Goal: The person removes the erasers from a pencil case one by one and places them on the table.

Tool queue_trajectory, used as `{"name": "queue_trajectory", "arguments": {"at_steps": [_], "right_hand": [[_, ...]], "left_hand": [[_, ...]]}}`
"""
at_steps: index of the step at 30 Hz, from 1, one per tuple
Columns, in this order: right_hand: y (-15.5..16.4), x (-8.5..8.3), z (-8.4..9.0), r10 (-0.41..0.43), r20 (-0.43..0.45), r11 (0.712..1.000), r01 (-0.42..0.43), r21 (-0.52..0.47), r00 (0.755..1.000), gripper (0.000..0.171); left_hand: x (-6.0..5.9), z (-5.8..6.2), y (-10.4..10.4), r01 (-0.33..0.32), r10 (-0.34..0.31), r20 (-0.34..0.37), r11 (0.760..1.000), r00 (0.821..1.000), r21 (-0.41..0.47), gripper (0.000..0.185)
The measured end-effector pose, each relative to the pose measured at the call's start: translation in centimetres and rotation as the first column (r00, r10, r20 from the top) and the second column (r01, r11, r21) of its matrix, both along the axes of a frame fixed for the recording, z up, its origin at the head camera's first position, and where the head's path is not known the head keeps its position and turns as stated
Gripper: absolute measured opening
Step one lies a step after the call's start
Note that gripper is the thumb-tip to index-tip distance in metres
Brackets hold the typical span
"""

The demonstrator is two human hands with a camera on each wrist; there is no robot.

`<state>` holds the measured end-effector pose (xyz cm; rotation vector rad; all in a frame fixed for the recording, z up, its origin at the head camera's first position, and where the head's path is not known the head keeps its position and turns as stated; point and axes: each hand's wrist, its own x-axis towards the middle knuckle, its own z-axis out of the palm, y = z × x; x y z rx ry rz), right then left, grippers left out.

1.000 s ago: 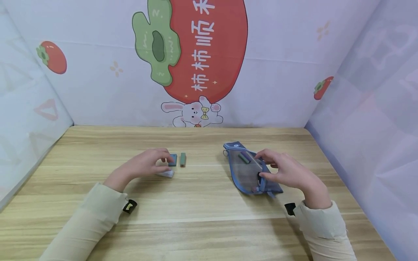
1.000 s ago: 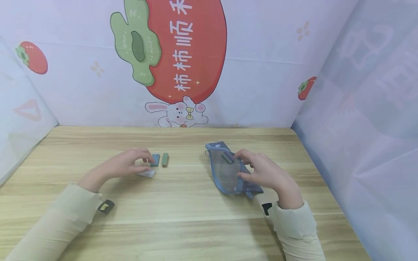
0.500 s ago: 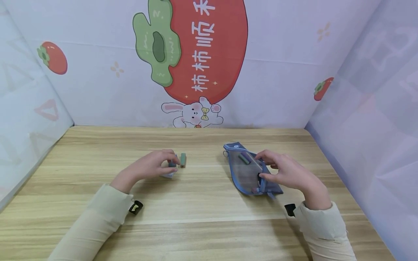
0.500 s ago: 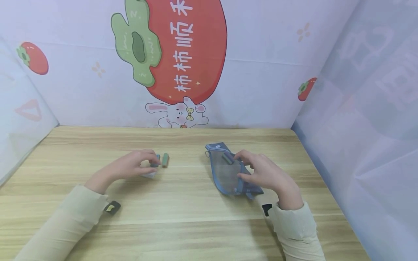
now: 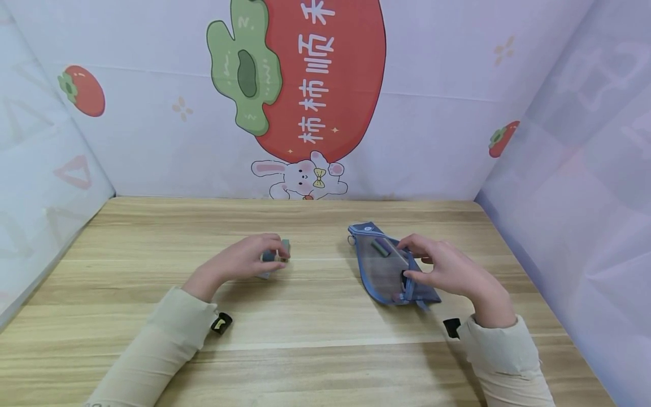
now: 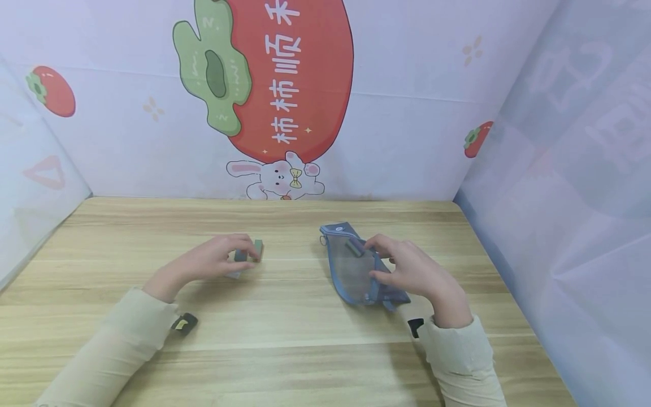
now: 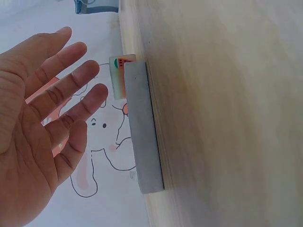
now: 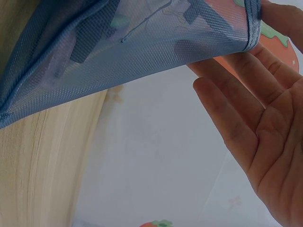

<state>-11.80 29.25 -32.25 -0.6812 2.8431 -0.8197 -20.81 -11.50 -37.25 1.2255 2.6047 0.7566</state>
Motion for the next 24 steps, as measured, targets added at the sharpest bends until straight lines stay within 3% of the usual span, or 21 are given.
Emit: {"name": "queue_trajectory", "arguments": {"at_steps": [24], "right_hand": [[0.0, 0.0, -0.1, -0.005, -0.003, 1.0, 0.005, 0.0, 1.0, 0.041]], "left_hand": [[-0.2, -0.1, 2.3, 0.027, -0.027, 0.006, 1.0, 1.0, 0.007, 0.02]]}}
